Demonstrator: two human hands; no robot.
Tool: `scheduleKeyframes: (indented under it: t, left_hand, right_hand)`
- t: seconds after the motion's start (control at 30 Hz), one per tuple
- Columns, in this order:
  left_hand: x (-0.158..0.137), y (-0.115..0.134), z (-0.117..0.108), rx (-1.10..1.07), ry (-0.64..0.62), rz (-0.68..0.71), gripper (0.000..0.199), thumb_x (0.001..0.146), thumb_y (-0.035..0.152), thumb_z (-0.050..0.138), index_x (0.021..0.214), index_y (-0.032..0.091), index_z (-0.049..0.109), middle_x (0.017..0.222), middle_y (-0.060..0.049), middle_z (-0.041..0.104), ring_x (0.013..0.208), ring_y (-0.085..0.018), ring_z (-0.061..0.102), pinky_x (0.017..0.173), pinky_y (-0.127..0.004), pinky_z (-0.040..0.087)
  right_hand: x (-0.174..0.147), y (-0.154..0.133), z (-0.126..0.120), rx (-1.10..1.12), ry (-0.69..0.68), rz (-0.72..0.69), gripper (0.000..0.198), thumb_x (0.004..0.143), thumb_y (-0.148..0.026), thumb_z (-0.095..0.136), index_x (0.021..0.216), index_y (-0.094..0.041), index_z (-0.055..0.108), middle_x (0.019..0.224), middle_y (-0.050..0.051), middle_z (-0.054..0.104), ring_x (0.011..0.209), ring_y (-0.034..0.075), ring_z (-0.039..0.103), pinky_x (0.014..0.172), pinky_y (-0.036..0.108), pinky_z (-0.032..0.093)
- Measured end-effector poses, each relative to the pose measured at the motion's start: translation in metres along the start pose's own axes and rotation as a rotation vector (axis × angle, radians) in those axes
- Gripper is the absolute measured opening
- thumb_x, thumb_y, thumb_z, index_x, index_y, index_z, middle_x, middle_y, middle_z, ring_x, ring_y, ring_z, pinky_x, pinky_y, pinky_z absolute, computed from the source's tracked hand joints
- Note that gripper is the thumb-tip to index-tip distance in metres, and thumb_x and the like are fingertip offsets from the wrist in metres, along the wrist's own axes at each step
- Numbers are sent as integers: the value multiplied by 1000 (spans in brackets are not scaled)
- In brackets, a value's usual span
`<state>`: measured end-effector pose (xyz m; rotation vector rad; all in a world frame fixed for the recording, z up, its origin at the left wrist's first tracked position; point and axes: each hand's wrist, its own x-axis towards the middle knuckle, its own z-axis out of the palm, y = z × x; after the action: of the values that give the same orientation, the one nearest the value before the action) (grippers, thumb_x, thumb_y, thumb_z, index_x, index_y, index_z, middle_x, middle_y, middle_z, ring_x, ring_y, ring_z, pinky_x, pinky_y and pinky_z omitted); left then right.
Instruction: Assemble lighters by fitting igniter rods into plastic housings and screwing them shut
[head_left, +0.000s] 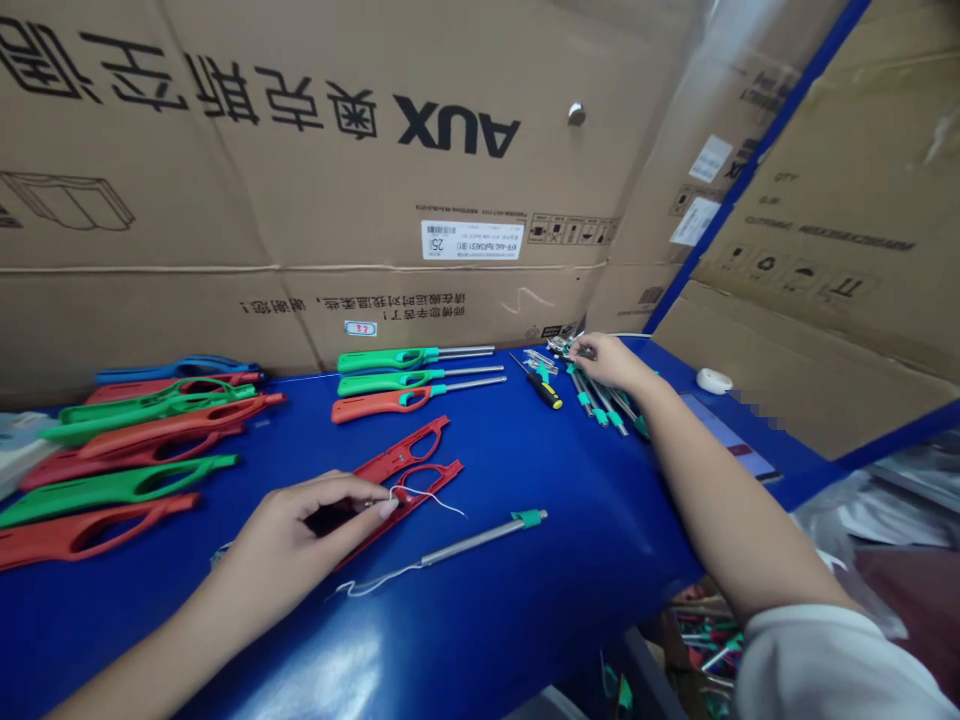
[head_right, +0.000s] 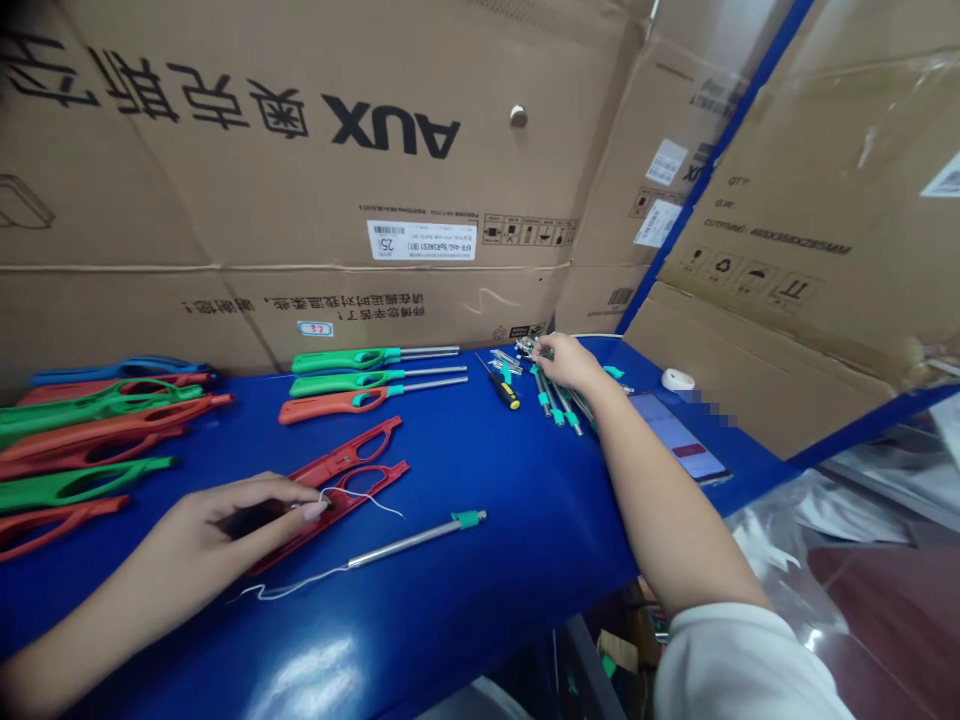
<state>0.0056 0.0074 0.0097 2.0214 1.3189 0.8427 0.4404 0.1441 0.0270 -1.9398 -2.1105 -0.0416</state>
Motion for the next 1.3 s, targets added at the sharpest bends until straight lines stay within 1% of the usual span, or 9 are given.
scheduleKeyframes:
  t: [0.2, 0.47, 0.63, 0.7, 0.8, 0.87, 1.0, 1.13, 1.3]
  left_hand:
    - [1, -2, 0, 24, 11, 16, 36, 77, 63, 71, 81, 30, 81, 87, -3, 80, 79, -25, 76, 73, -28, 61]
    - [0, 0, 1, 20, -8, 31, 33, 78, 61, 71, 83, 30, 81, 89, -3, 80, 81, -24, 77, 75, -29, 61]
    - [0, 0, 1, 20, -4, 28, 32, 78, 61, 71, 83, 30, 81, 90, -3, 80, 81, -24, 77, 76, -29, 61]
    - [0, 0, 1, 20, -7, 31, 33, 78, 61, 71, 83, 30, 81, 89, -3, 80, 81, -24, 77, 76, -29, 61]
    - [-1, -1, 1, 22, -14, 28, 34, 78, 61, 70, 83, 29, 81, 90, -3, 80, 81, -23, 76, 77, -29, 61]
    - [-1, -1, 2, 24, -13, 21, 34, 78, 61, 71, 83, 29, 81, 90, -3, 80, 81, -22, 76, 77, -27, 60]
    - [-1, -1, 1, 18, -12, 16, 33, 78, 60, 71, 84, 29, 81, 88, -2, 80, 80, -21, 76, 75, -25, 59]
    - [0, 1, 1, 18, -14, 27, 33, 78, 60, 71, 83, 29, 81, 86, -2, 80, 78, -21, 76, 71, -24, 59]
    - [0, 1, 1, 20, -11, 30, 31, 77, 59, 72, 81, 29, 81, 86, -1, 79, 78, -20, 76, 70, -22, 58]
  right_hand:
    - [1, 10, 0, 64, 84, 73, 16, 85, -16, 54, 90, -18, 69, 91, 7, 74, 82, 20, 64, 74, 28, 47]
    - [-1, 10, -4, 38, 174, 121, 21, 90, -18, 50, 101, -17, 67, 102, 10, 73, 91, 22, 65, 84, 31, 49]
    - [-4, -1, -5, -55, 184, 135, 26, 88, -22, 55, 110, -17, 70, 115, 17, 64, 112, 32, 58, 96, 41, 46]
    - [-6, -8, -5, -107, 142, 125, 28, 86, -30, 62, 112, -20, 70, 119, 17, 60, 118, 35, 53, 99, 45, 44]
    - [-9, -16, -2, -194, 6, 151, 30, 79, -39, 73, 103, -22, 73, 120, 16, 58, 120, 38, 50, 97, 49, 45]
    - [-8, -19, 1, -221, -24, 190, 24, 81, -36, 70, 97, -19, 74, 119, 17, 59, 119, 38, 51, 94, 47, 47]
    - [-5, -12, 4, -211, 77, 280, 24, 91, -22, 52, 99, -13, 72, 114, 19, 61, 111, 32, 57, 91, 39, 48]
    - [-2, 2, 1, -185, 178, 344, 28, 92, -19, 46, 101, -10, 71, 111, 21, 62, 107, 31, 61, 90, 38, 48]
    - [2, 6, 2, -120, 208, 266, 23, 88, -19, 52, 94, -10, 72, 103, 17, 65, 103, 27, 62, 94, 34, 47]
